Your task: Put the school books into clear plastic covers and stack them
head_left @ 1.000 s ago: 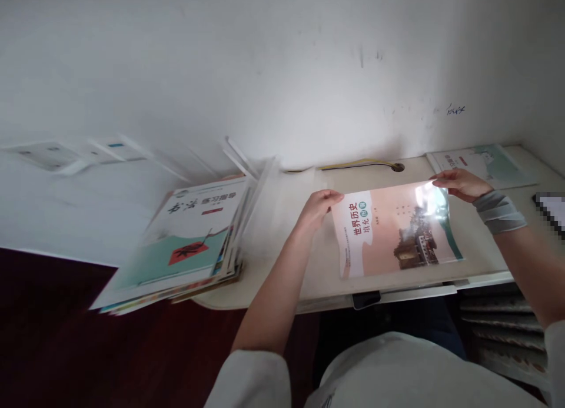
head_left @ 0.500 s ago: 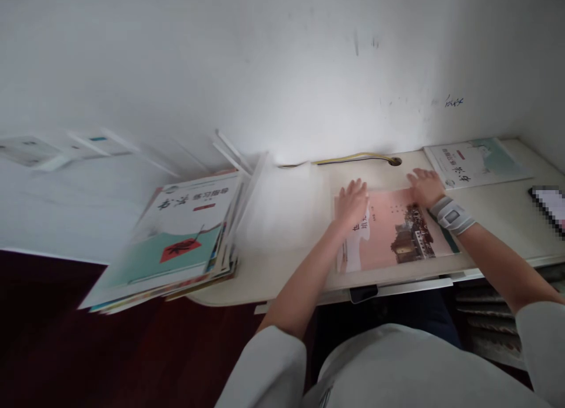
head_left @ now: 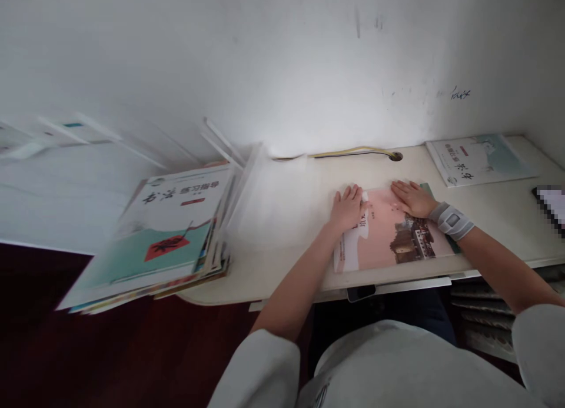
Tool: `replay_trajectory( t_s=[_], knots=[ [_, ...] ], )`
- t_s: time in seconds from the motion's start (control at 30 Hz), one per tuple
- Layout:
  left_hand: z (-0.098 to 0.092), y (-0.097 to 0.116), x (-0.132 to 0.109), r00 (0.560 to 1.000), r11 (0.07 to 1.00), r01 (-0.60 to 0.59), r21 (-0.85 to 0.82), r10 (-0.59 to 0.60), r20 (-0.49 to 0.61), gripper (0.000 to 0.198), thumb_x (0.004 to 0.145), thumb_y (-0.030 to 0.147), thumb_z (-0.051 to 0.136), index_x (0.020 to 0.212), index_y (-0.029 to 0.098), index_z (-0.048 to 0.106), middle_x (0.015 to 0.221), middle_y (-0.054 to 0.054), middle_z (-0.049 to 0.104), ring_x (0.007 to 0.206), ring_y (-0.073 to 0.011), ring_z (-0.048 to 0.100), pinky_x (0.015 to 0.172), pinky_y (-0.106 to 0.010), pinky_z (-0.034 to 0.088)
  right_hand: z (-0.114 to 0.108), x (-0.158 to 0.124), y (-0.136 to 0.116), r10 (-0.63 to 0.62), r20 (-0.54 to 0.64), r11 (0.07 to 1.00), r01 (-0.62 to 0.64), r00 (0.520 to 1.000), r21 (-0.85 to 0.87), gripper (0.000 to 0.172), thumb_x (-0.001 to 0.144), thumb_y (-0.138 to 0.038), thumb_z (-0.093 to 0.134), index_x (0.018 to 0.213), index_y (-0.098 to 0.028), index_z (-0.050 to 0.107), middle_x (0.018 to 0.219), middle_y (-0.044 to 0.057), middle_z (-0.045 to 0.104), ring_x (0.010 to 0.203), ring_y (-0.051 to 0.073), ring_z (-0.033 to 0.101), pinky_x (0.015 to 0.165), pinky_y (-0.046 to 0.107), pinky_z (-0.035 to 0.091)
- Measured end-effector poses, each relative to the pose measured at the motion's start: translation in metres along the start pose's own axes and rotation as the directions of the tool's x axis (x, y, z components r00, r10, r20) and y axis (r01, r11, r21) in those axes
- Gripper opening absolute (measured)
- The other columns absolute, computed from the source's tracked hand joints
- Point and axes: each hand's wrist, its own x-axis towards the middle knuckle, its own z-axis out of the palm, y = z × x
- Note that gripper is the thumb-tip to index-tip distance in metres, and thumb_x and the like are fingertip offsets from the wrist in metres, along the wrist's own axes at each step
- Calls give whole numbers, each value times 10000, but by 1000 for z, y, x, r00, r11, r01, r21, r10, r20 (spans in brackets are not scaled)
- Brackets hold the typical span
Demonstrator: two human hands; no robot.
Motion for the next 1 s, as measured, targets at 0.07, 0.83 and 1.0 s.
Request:
replay_trajectory(
  t_s=[0.07, 0.83, 1.0],
  knots=[
    [2, -10, -6, 999, 999, 37, -29, -38, -13, 598, 943, 451, 204, 1437, 121, 277, 1520, -130, 242, 1407, -282, 179, 1121, -482, 163, 5, -9, 12, 31, -29, 1000, -31, 999, -6, 614, 935, -461, 257, 1411, -82, 336, 1466, 188, 330, 1363, 283, 291, 1077, 504, 256],
    [-3, -9, -25, 984, 998, -48, -45, 40, -176, 447, 927, 388, 346, 1237, 94, 478, 1316, -192, 480, 1262, -278, 406, 1055, -408, 300, -19, -108, -129, -244, -130, 948, 208, 961, -243, 451, 921, -203, 340, 1321, -353, 486, 1373, -27, 498, 1270, 204, 451, 1033, 382, 419],
    [2, -17, -27, 978, 983, -77, -165, 42, -205, 389, 885, 370, 439, 1199, 154, 515, 1240, -150, 531, 1221, -253, 451, 1045, -392, 332, -14, -96, -119, -79, -186, 957, 22, 979, -288, 461, 916, -182, 349, 1320, -344, 502, 1290, -4, 576, 1208, 211, 517, 1012, 365, 451]
  ],
)
